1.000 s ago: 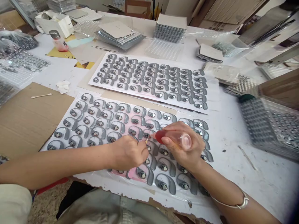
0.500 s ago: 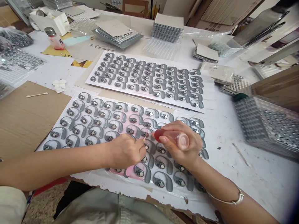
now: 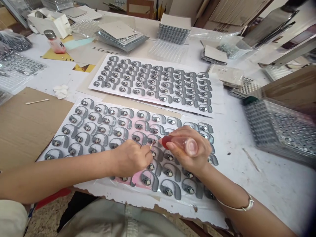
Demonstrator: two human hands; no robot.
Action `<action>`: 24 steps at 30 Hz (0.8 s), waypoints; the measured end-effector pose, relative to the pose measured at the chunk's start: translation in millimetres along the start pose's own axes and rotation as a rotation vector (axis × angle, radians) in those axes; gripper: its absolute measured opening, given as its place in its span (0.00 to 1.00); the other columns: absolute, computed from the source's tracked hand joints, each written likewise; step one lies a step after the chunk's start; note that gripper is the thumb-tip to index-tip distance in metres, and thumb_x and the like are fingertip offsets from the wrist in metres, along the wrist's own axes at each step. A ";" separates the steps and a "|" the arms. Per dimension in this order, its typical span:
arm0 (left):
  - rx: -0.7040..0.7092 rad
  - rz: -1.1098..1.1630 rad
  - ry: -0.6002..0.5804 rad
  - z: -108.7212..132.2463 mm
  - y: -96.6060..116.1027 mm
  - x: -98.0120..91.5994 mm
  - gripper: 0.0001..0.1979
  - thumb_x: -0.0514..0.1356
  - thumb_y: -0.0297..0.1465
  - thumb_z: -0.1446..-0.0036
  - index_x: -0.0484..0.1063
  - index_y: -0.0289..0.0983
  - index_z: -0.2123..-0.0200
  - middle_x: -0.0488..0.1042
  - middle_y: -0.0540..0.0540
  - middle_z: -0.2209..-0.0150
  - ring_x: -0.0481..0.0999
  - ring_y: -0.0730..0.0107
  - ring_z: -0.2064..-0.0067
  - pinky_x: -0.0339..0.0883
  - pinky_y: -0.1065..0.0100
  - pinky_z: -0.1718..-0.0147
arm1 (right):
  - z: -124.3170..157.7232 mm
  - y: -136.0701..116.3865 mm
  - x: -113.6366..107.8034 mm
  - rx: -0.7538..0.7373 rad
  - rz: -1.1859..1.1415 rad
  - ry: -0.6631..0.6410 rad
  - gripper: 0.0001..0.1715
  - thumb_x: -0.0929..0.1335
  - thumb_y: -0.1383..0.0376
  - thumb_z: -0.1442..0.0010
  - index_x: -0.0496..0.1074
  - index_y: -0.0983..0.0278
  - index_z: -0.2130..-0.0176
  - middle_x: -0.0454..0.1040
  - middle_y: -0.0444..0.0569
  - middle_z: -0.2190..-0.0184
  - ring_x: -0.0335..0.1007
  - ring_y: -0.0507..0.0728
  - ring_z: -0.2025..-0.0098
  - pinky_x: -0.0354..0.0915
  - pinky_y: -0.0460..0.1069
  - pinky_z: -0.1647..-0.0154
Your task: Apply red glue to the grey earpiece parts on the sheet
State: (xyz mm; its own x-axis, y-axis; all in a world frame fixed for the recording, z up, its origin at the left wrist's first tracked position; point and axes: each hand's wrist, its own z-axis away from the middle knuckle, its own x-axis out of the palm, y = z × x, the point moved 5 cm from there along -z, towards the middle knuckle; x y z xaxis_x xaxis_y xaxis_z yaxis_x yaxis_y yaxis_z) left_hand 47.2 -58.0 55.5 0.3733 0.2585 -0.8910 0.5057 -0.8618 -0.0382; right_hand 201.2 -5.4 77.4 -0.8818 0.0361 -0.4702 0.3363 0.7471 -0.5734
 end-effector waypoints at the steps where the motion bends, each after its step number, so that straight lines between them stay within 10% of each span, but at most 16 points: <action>1: -0.008 0.013 -0.012 0.0 -1.1 0.2 0.07 0.53 0.19 0.47 0.70 0.31 0.71 0.74 0.43 0.74 0.70 0.72 0.80 0.65 0.72 0.85 | -1.5 1.0 -2.9 0.028 -0.018 0.015 0.10 0.73 0.66 0.49 0.71 0.59 0.64 0.73 0.45 0.73 0.69 0.54 0.73 0.67 0.51 0.74; 15: -0.106 0.197 -0.102 7.0 -19.7 7.0 0.07 0.55 0.20 0.52 0.70 0.32 0.69 0.72 0.47 0.75 0.67 0.75 0.79 0.56 0.75 0.84 | -10.8 7.2 -83.1 0.581 -0.182 0.205 0.16 0.76 0.55 0.52 0.76 0.61 0.65 0.76 0.52 0.69 0.75 0.59 0.68 0.73 0.52 0.74; 24: -0.143 0.351 -0.091 -4.0 -31.7 -3.2 0.09 0.52 0.23 0.47 0.72 0.34 0.70 0.70 0.49 0.79 0.67 0.74 0.79 0.56 0.73 0.82 | 64.3 -25.9 -32.3 0.600 -0.072 0.454 0.18 0.73 0.58 0.50 0.74 0.62 0.59 0.76 0.50 0.65 0.75 0.59 0.65 0.75 0.55 0.67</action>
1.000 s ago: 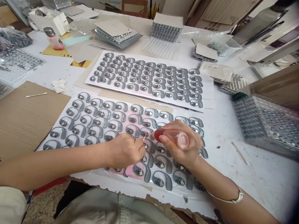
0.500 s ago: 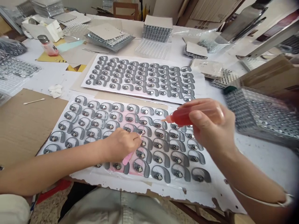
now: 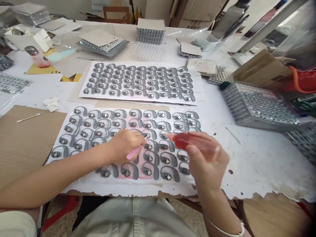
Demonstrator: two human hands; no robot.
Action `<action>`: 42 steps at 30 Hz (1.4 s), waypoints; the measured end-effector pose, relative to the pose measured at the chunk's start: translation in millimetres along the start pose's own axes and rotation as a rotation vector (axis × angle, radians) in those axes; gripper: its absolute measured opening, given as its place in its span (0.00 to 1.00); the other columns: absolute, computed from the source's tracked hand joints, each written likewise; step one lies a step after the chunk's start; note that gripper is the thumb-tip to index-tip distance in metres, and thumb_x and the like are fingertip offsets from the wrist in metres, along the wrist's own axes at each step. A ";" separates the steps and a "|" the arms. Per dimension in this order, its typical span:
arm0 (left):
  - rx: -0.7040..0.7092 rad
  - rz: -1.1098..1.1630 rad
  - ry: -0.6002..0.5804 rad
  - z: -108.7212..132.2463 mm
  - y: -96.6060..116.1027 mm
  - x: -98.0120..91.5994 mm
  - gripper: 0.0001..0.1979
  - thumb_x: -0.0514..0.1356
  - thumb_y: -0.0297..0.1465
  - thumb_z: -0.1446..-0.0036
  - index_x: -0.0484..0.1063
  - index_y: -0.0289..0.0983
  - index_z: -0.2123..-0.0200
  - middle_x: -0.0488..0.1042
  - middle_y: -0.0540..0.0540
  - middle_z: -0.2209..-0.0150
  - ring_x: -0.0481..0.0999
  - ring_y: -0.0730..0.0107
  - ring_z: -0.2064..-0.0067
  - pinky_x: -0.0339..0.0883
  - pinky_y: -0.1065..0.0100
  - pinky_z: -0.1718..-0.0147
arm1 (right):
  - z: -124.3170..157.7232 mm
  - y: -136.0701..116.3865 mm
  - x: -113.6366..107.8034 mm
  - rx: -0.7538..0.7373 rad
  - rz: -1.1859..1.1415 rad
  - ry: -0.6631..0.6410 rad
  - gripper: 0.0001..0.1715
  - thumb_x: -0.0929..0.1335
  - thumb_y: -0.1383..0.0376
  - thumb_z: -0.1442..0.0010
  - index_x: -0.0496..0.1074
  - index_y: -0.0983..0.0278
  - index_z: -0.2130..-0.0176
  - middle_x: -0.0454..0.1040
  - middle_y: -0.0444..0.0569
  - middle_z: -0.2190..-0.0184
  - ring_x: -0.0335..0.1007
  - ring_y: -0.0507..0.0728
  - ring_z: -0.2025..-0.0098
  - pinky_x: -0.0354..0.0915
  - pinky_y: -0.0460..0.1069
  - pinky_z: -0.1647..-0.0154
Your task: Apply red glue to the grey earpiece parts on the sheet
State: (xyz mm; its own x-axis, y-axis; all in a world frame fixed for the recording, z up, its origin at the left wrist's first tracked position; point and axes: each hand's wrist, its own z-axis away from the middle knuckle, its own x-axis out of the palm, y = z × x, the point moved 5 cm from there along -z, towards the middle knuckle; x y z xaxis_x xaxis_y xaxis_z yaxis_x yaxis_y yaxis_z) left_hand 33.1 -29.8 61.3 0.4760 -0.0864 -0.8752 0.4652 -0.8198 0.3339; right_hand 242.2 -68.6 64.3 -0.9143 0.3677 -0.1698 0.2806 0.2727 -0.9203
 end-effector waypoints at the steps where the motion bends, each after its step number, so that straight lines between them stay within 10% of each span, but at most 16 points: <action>1: -0.003 0.029 -0.010 -1.0 -1.3 -1.3 0.10 0.51 0.24 0.46 0.73 0.34 0.69 0.72 0.49 0.78 0.69 0.74 0.78 0.57 0.73 0.81 | 4.4 1.6 4.4 -0.020 0.057 0.006 0.17 0.74 0.58 0.50 0.75 0.62 0.60 0.76 0.49 0.65 0.75 0.58 0.65 0.74 0.55 0.65; 42: -0.033 0.064 -0.086 1.0 -8.9 3.7 0.11 0.50 0.24 0.47 0.73 0.34 0.68 0.71 0.48 0.77 0.69 0.71 0.76 0.58 0.72 0.79 | 14.1 -8.3 37.1 -0.502 0.444 -0.133 0.16 0.73 0.65 0.48 0.70 0.61 0.58 0.75 0.49 0.66 0.72 0.57 0.65 0.72 0.53 0.67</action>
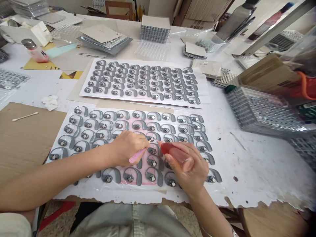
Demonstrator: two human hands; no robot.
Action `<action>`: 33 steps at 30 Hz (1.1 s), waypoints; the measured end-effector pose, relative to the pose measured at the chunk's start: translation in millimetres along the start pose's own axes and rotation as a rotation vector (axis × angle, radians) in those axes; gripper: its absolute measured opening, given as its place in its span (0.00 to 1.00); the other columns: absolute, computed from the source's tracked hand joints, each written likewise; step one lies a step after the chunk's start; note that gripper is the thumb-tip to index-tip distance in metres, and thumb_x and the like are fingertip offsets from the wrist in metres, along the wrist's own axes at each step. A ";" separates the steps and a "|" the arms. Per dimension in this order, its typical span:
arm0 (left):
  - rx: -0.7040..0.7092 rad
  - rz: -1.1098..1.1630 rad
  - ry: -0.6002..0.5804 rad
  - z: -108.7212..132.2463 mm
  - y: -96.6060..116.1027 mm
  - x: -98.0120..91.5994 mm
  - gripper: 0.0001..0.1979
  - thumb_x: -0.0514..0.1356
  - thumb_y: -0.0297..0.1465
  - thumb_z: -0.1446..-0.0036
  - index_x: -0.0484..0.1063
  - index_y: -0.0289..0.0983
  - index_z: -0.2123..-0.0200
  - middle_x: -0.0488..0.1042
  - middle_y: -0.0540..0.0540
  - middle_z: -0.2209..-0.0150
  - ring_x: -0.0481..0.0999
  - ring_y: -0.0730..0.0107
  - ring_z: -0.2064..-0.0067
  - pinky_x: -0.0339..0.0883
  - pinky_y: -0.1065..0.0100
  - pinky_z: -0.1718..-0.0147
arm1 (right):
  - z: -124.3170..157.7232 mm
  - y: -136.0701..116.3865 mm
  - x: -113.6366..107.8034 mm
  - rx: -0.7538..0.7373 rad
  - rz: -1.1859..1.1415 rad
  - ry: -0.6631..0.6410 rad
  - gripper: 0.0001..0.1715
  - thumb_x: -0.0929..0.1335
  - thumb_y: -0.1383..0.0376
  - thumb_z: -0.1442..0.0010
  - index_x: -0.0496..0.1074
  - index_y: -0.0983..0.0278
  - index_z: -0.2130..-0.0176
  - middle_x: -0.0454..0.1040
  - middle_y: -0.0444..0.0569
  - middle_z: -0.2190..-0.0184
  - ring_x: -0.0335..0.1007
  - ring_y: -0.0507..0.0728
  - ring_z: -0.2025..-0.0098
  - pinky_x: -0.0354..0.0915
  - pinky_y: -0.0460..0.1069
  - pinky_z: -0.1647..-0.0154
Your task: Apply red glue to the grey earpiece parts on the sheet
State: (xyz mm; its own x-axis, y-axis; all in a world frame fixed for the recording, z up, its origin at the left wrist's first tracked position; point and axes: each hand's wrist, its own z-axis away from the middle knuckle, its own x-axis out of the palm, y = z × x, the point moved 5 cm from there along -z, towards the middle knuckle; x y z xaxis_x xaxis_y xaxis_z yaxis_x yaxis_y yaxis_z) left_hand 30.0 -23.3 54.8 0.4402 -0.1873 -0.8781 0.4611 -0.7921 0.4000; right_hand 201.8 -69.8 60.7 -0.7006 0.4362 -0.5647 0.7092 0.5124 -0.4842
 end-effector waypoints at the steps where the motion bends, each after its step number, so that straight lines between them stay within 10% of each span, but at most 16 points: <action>1: 0.003 -0.005 -0.002 -0.3 0.2 -0.2 0.11 0.50 0.24 0.47 0.73 0.34 0.68 0.70 0.48 0.77 0.69 0.71 0.76 0.58 0.71 0.79 | 0.7 -0.2 -0.3 -0.002 0.001 -0.005 0.16 0.73 0.66 0.48 0.70 0.61 0.58 0.75 0.49 0.66 0.72 0.57 0.65 0.72 0.53 0.67; 33: -0.022 0.132 -0.076 -10.2 -2.6 -7.1 0.10 0.53 0.22 0.48 0.74 0.33 0.69 0.75 0.46 0.72 0.71 0.71 0.72 0.63 0.71 0.73 | 7.7 -13.3 0.7 -0.151 0.100 -0.052 0.19 0.73 0.64 0.47 0.69 0.63 0.56 0.74 0.51 0.67 0.73 0.56 0.67 0.73 0.49 0.71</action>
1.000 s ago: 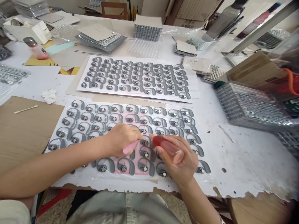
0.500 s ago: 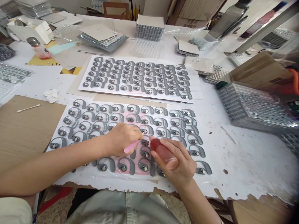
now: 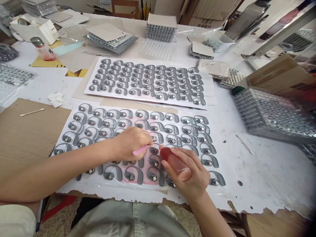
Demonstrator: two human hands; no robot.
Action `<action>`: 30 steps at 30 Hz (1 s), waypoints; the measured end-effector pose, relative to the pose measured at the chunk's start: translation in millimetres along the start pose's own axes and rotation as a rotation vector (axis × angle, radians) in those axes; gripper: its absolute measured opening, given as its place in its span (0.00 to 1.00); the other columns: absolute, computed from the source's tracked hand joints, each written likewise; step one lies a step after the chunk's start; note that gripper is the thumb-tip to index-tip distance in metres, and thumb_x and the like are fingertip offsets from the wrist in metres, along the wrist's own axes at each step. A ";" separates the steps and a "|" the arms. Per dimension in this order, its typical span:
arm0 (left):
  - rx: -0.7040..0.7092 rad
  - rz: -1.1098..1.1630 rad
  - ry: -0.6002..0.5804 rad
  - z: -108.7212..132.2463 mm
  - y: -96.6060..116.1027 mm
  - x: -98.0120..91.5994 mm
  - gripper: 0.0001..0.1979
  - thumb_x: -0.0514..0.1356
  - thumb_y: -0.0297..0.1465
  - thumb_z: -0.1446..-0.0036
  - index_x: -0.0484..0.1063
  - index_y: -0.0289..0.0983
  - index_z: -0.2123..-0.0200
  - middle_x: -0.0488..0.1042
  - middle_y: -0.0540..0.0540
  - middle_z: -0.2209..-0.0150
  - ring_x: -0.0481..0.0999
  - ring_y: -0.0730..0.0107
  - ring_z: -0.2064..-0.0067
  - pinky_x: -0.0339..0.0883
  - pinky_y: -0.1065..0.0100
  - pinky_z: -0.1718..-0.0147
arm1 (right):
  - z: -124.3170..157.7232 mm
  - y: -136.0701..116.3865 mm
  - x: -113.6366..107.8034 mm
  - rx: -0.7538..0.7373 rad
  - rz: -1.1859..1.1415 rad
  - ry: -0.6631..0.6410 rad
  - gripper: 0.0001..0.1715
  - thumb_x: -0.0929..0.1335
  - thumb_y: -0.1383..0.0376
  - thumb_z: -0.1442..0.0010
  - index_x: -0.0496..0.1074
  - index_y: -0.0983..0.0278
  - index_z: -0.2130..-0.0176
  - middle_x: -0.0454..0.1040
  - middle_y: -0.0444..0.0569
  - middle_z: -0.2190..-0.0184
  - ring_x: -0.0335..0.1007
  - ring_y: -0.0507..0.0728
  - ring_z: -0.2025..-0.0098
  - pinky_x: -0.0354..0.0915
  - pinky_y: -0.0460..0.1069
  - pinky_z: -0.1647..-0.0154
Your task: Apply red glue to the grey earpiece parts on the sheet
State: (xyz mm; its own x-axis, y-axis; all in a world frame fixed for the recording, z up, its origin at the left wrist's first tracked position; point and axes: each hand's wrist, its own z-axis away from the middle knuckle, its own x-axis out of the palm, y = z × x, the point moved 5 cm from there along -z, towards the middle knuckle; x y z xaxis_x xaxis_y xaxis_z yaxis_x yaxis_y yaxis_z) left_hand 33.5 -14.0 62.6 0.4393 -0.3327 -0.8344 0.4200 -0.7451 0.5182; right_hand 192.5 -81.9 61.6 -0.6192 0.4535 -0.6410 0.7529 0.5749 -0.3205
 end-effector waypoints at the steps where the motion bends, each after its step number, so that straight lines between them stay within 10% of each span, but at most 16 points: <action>1: -0.003 0.009 0.006 -0.1 -0.3 -0.6 0.10 0.53 0.22 0.48 0.74 0.33 0.69 0.75 0.46 0.72 0.72 0.71 0.72 0.62 0.71 0.73 | 0.3 0.5 0.2 0.000 -0.003 -0.003 0.19 0.73 0.64 0.47 0.69 0.63 0.56 0.75 0.51 0.66 0.73 0.56 0.67 0.73 0.49 0.70; 30: -0.112 0.190 -0.009 1.0 -11.7 -1.2 0.10 0.55 0.22 0.49 0.76 0.35 0.67 0.78 0.47 0.69 0.75 0.69 0.68 0.66 0.70 0.67 | -4.3 -2.4 5.2 -0.023 -0.039 -0.033 0.16 0.71 0.64 0.44 0.69 0.67 0.57 0.74 0.52 0.66 0.73 0.54 0.65 0.72 0.48 0.67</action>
State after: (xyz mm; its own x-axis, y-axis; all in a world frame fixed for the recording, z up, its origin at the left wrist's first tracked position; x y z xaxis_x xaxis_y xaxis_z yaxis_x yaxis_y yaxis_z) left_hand 27.2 -5.4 57.4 0.5121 -0.4670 -0.7209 0.4158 -0.5996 0.6838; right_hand 186.5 -78.1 62.1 -0.6402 0.4081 -0.6508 0.7227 0.6072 -0.3301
